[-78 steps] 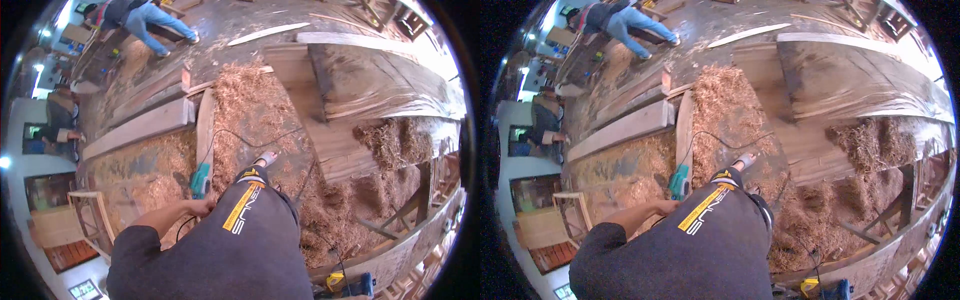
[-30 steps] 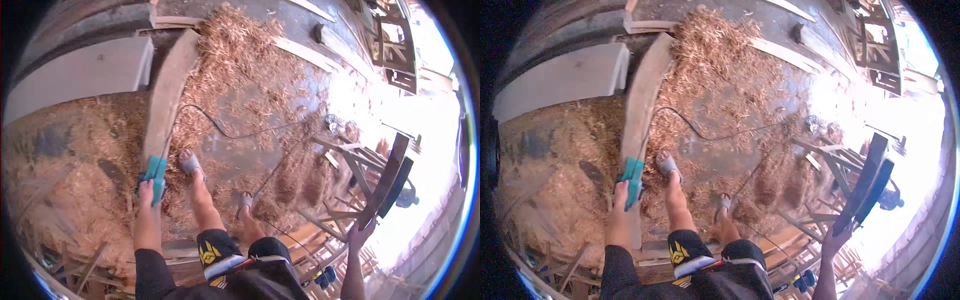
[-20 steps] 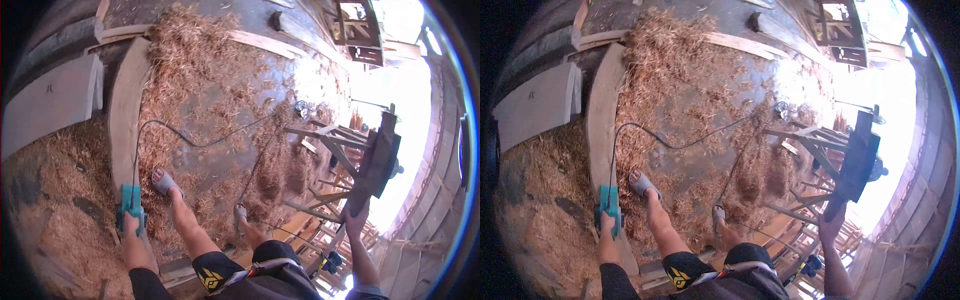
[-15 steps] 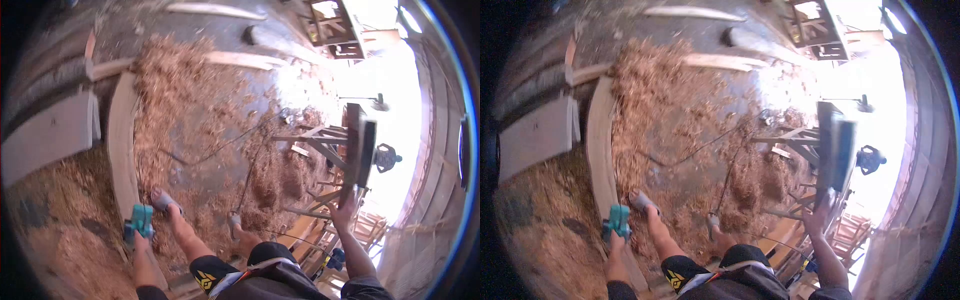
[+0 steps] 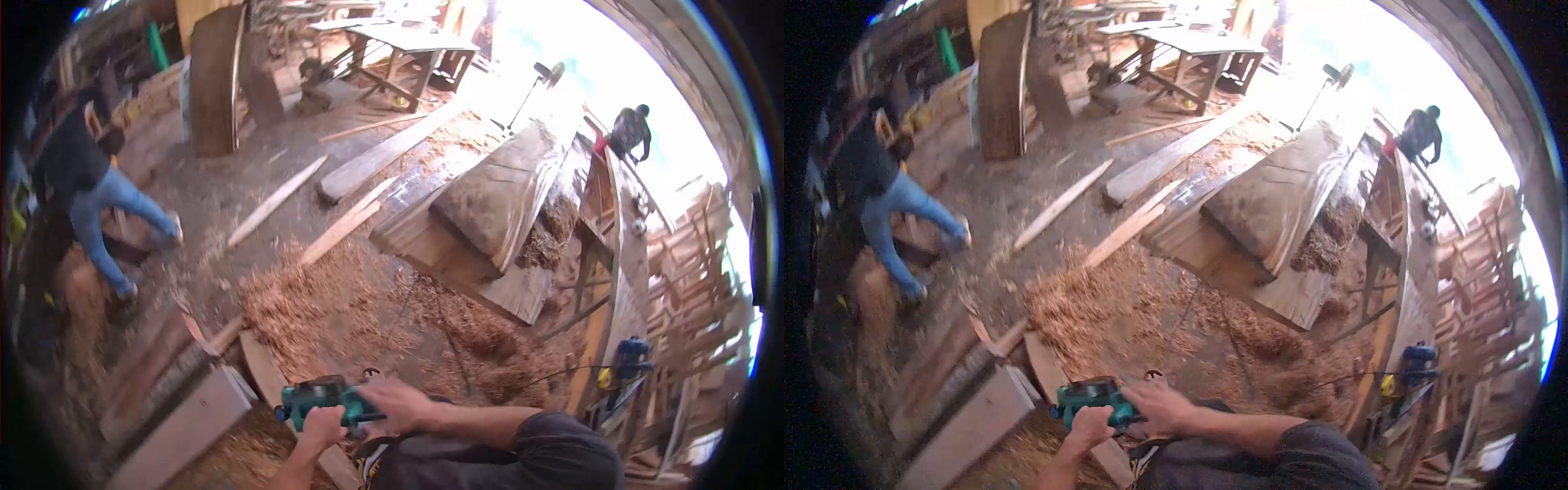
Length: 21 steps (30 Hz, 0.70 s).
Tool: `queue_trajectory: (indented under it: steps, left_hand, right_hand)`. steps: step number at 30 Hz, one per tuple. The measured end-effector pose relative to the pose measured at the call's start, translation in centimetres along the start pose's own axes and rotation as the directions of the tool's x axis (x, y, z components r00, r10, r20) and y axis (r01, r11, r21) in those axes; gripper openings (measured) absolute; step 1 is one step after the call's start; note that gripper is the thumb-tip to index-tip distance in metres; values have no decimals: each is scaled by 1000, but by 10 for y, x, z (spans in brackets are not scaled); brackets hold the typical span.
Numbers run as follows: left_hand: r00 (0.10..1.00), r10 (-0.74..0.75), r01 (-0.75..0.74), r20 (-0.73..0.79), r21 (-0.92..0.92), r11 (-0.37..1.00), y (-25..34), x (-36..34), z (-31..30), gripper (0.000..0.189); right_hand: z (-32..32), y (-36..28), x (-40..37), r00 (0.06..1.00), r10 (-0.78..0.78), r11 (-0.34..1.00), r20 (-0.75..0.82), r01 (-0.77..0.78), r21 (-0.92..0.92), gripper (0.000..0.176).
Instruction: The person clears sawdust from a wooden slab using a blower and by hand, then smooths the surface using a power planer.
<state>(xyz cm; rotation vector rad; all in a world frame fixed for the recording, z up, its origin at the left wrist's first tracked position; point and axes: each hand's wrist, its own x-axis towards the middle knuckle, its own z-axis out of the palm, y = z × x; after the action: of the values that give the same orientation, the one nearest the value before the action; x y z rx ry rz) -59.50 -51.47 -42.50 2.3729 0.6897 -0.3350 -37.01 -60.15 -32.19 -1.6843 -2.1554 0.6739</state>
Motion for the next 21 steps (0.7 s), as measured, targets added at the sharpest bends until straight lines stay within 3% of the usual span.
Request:
queue_trajectory:
  steps: [2, 3, 6, 7, 11, 14, 15, 18, 20, 21]
  left_hand:
    - [987, 155, -162, 50, 202, 966, 25, 19, -65, 23]
    - [970, 226, -242, 89, 285, 928, 40, 26, -96, 20]
    - [929, 366, -365, 51, 285, 886, 74, 52, -177, 15]
    - [904, 423, -419, 63, 331, 846, 86, 65, -203, 15]
    - [834, 473, -549, 285, 330, 768, 145, 118, -299, 18]
    - [761, 481, -623, 436, 285, 728, 177, 159, -346, 22]
    - [726, 535, -662, 432, 229, 714, 196, 168, -369, 23]
    - [546, 707, -819, 449, 106, 564, 232, 212, -411, 23]
    - [468, 647, -875, 602, 218, 431, 275, 235, -438, 27]
    - [400, 702, -913, 589, 192, 359, 285, 250, -438, 28]
  right_hand:
    - [3, -6, 7, 990, 96, 986, 105, -109, 123, 87]
    - [-17, -6, 21, 902, 198, 955, 383, -266, 132, 94]
    - [-70, 5, 33, 962, 250, 911, 111, -273, 311, 88]
    - [-70, 24, 40, 988, 154, 935, 29, -155, 320, 92]
    - [-171, 34, 43, 939, 342, 806, -34, -275, 525, 100]
    - [-236, 40, 35, 921, 388, 785, -46, -304, 540, 100]
    - [-247, 43, 32, 897, 419, 782, -143, -277, 558, 97]
    - [-291, 34, 18, 756, 580, 657, -303, -215, 722, 94]
    - [-293, 37, 12, 574, 668, 682, -474, -217, 698, 91]
    - [-287, 39, 13, 462, 694, 689, -552, -203, 696, 91]
